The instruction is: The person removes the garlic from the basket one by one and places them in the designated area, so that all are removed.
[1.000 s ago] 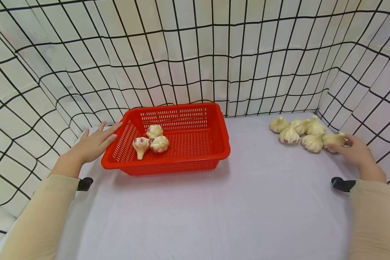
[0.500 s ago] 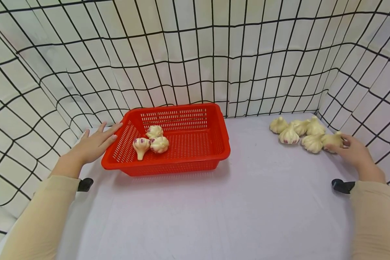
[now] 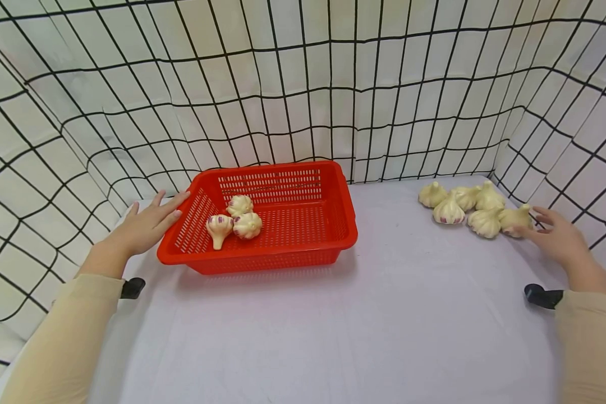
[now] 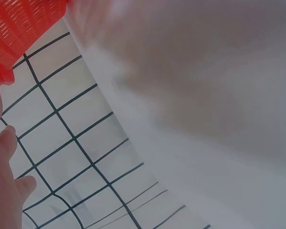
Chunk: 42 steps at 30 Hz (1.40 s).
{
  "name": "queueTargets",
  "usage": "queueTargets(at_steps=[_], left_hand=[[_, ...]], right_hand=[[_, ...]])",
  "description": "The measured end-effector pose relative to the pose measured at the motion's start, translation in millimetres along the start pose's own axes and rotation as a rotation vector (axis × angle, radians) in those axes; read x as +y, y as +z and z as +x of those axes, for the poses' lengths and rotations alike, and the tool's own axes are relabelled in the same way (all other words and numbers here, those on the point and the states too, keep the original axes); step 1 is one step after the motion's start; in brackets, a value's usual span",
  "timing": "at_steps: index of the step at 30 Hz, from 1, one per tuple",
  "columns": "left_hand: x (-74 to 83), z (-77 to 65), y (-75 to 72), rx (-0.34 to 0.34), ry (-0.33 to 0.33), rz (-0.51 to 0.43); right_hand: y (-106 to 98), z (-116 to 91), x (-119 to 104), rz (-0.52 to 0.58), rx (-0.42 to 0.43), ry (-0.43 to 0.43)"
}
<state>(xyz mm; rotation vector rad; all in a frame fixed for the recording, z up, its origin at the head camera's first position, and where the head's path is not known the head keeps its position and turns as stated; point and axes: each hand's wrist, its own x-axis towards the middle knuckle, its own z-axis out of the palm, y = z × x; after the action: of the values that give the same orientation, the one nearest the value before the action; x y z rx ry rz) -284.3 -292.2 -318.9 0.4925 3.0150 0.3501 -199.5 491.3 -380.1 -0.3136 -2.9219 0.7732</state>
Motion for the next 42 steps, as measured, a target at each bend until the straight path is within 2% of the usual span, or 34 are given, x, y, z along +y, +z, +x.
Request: queueTargets(at_steps=[6,9,12,17,25,34,42], left_hand=[[0.5,-1.0,-0.1,-0.001,0.001,-0.004],[0.2,-1.2,0.3,0.006,0.0,-0.004],[0.4,-1.3,0.9,0.007,-0.005,0.0],[0.2,-1.1,1.2,-0.002,-0.006,0.004],[0.9,-1.3,1.0,-0.001,0.001,-0.004],[1.4,-1.5,0.0,-0.001,-0.001,-0.002],[1.5,-2.3,-1.0,0.003,-0.001,-0.006]], right_hand=[[-4.8,1.6,0.5,0.066,0.042,0.012],[-3.6,7.1,3.3,0.066,0.1,0.012],[-5.9,8.1,-3.6,0.09,0.132,0.018],[-15.6,2.6,-32.7,0.113,0.152,0.008],[-24.4,-1.4,-73.3,0.102,0.173,-0.079],[-25.0,1.1,-112.0,0.108,0.129,-0.145],[-24.2,5.9,-141.3,0.122,0.123,-0.246]])
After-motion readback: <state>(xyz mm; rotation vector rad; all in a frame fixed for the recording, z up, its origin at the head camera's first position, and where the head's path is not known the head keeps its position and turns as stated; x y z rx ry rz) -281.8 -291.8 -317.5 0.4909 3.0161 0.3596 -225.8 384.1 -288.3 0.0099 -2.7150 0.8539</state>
